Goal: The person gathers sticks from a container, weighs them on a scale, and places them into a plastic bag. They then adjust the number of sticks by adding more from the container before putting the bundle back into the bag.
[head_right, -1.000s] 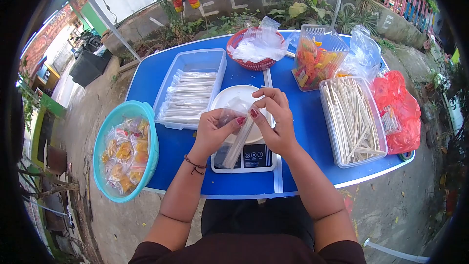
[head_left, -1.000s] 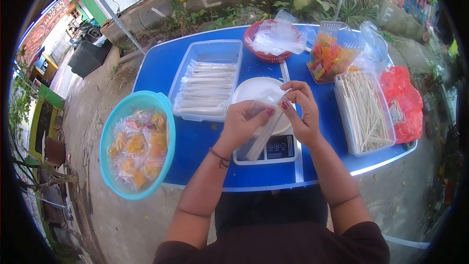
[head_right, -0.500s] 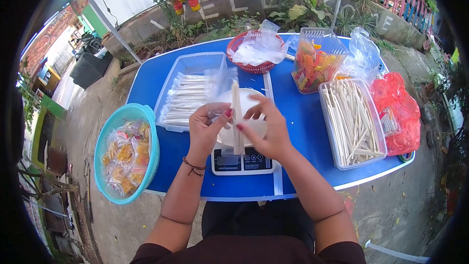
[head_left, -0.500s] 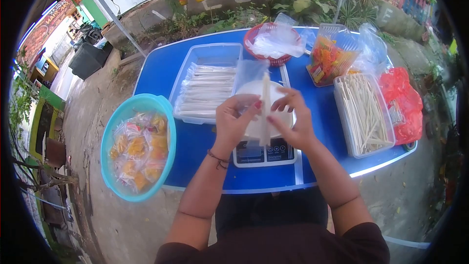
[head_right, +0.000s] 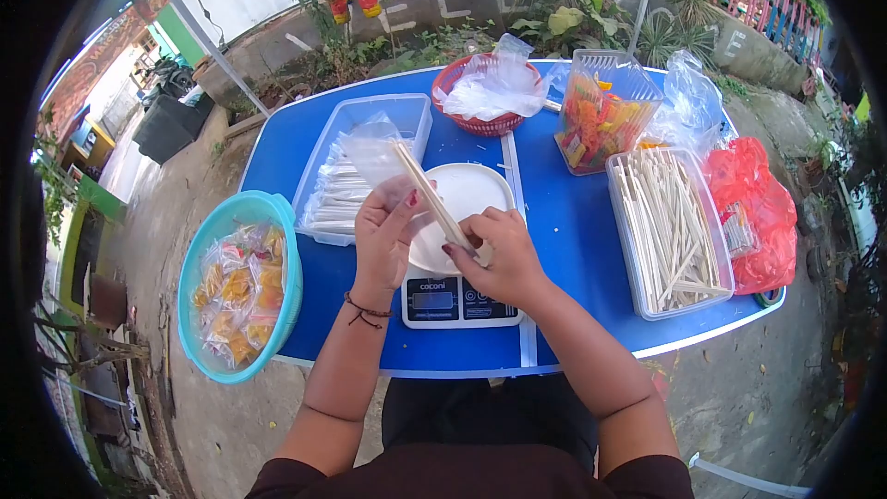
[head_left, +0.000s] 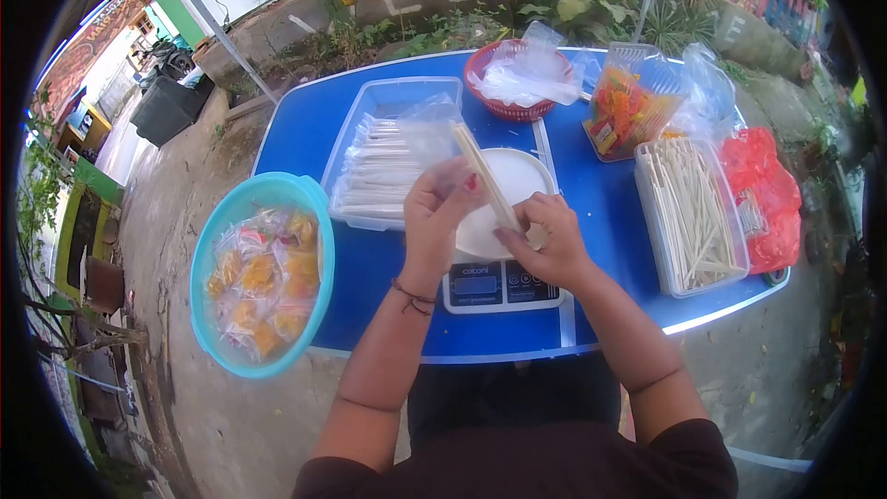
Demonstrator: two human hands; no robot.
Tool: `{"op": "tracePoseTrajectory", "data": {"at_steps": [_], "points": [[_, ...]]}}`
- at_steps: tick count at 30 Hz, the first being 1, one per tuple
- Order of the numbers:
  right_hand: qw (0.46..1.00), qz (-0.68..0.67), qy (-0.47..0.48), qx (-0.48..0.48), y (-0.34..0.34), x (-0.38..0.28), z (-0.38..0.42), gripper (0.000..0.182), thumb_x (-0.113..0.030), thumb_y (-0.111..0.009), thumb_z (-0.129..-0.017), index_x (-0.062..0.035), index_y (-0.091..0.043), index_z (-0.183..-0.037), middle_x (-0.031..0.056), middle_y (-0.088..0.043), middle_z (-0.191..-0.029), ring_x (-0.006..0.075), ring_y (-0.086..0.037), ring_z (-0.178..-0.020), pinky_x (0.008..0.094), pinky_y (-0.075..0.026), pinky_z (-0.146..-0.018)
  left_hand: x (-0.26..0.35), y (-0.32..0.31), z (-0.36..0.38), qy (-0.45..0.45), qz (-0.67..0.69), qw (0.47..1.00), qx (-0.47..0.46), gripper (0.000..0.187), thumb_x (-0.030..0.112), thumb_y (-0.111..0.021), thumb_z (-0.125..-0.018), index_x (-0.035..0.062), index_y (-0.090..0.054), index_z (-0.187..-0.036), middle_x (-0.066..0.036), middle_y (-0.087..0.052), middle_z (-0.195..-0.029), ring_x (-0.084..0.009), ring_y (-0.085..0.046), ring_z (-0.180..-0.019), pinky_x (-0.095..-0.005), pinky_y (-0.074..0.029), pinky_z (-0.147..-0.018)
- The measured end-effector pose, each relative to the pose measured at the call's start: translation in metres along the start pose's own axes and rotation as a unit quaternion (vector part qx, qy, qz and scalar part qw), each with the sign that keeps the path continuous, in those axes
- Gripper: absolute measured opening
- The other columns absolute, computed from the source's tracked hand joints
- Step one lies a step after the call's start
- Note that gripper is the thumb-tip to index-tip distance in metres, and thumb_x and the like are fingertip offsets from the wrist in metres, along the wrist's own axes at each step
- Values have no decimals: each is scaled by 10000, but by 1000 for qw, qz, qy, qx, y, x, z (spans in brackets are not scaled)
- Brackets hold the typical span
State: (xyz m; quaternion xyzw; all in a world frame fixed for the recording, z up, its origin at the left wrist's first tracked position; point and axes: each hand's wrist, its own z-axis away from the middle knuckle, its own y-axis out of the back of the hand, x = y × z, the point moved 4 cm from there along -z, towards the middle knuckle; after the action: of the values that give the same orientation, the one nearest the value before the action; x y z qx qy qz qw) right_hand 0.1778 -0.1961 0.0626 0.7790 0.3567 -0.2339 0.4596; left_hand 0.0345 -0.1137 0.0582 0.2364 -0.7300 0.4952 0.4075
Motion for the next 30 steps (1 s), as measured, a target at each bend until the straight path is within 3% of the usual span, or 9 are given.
{"op": "tracePoseTrajectory", "data": {"at_steps": [4, 7, 10, 13, 19, 22, 28, 30], "points": [[996, -69, -57, 23, 5, 2, -3, 157, -148, -758, -739, -79, -641, -819, 56, -615, -807, 217, -527, -750, 349, -372, -753, -4, 2, 0, 15, -27, 999, -14, 216, 25, -693, -863, -29, -633, -1063, -127, -678, -1014, -167, -668, -887, -295, -566, -806], [997, 16, -5, 71, 8, -6, -4, 167, -148, -761, -740, -70, -640, -825, 51, -610, -810, 216, -524, -807, 353, -356, -792, 1, 7, 0, -41, -54, 998, 2, 174, 23, -674, -881, -9, -640, -1048, -111, -693, -967, -174, -677, -849, -317, -565, -788], [997, 65, 3, 37, 7, -5, -2, 157, -153, -753, -752, -67, -651, -834, 42, -601, -803, 215, -514, -851, 362, -340, -812, 4, 7, -1, -74, -69, 995, 13, 174, 27, -680, -877, -12, -638, -1041, -111, -697, -944, -165, -676, -823, -299, -562, -769], [998, 58, -18, 26, 2, 1, 0, 140, -164, -740, -769, -72, -667, -845, 35, -607, -809, 213, -509, -849, 358, -324, -828, 6, 0, 0, -74, -58, 994, 60, 159, 29, -680, -879, -10, -636, -1026, -117, -697, -938, -160, -674, -813, -292, -558, -757], [997, 67, 0, 45, 5, 0, -1, 113, -167, -708, -792, -78, -684, -858, 19, -652, -821, 206, -528, -841, 366, -314, -812, 3, 8, 0, -83, -53, 994, 45, 176, 2, -664, -880, -10, -634, -1052, -121, -692, -963, -163, -675, -828, -299, -561, -761], [996, 20, 7, 83, 11, -11, -4, 113, -173, -706, -799, -83, -681, -863, 11, -658, -838, 200, -528, -845, 364, -315, -812, 4, 3, 0, -93, -69, 993, 22, 177, 9, -669, -876, -9, -643, -1050, -111, -695, -951, -164, -680, -816, -297, -562, -754], [998, -12, 52, 41, 12, -5, -3, 126, -129, -697, -797, -61, -676, -900, 43, -649, -841, 204, -542, -832, 326, -357, -800, 6, -5, 5, -36, -79, 995, -46, 157, 28, -678, -872, -31, -657, -1016, -113, -699, -969, -152, -668, -864, -274, -553, -769], [995, -58, 35, 67, 16, -4, -5, 134, -152, -705, -808, -67, -668, -905, 23, -652, -855, 188, -523, -833, 329, -361, -792, 3, -3, 6, -24, -106, 991, -78, 155, 31, -680, -869, -32, -674, -1011, -111, -704, -949, -144, -668, -852, -265, -545, -757]]}}
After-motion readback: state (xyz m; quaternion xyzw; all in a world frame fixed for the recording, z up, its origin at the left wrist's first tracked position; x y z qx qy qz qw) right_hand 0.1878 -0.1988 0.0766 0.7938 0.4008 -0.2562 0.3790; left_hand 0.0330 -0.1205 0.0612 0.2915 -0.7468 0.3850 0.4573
